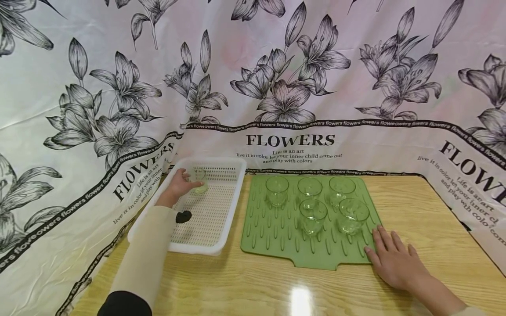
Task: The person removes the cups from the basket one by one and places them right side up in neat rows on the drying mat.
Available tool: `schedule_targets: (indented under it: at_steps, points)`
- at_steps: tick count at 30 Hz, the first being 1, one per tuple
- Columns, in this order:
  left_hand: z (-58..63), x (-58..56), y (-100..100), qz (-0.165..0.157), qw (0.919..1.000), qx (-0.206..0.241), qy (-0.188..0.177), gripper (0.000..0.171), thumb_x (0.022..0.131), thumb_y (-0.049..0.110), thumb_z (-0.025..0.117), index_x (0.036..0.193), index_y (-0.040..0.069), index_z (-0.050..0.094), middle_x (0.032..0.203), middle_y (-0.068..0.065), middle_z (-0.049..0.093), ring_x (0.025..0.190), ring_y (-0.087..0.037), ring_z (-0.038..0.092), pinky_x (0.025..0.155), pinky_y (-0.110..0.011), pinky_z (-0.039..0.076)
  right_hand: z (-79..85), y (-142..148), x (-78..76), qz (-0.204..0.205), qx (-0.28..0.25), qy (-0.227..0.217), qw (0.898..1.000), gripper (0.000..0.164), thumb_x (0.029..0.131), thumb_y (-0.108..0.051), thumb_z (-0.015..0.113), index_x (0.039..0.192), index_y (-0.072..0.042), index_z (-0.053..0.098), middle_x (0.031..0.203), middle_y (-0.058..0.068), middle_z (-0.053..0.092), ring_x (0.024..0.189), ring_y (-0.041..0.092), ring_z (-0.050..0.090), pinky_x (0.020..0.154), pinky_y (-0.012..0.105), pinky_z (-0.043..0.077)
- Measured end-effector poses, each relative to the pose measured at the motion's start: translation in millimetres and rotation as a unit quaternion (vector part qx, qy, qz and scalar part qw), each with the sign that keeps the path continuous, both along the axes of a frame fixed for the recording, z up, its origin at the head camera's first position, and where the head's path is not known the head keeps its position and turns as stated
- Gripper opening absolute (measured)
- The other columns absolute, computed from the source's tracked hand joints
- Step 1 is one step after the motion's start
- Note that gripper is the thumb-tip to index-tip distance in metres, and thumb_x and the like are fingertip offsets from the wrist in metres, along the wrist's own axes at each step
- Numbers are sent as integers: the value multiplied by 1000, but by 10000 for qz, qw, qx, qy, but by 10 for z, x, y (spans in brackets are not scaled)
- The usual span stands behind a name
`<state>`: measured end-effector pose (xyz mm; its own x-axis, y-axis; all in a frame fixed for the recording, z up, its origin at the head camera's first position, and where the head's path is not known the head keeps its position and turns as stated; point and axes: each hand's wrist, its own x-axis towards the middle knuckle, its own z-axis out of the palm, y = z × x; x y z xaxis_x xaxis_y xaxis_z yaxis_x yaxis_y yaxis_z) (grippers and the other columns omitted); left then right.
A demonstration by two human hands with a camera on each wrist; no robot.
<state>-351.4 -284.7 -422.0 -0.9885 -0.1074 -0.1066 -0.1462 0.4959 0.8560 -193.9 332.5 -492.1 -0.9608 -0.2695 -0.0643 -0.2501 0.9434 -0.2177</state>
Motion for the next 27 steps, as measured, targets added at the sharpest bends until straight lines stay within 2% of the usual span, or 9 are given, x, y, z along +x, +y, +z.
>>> schedule_targets:
  at_steps: [10,19,27]
  points:
    - [-51,16,-18,-73,9999,63,-90,101,95,28,75,163,4,5,164,-23,25,150,-43,26,121,-57,28,-8,-8,10,-14,21,72,10000,72,112,-42,31,155,14,21,160,37,16,138,66,21,99,85,21]
    - [-50,4,-23,-110,9999,-29,-69,87,96,29,74,159,0,22,160,-24,30,146,-43,32,117,-56,35,-48,20,-1,-31,-84,-29,10000,75,112,-46,30,156,13,19,161,37,15,138,66,19,99,86,18]
    - [19,-54,7,-237,9997,-64,5,89,93,31,77,157,-1,25,159,-22,33,144,-42,35,118,-55,35,11,-5,4,-46,17,27,10000,73,112,-44,31,155,14,21,160,38,17,138,66,20,99,85,20]
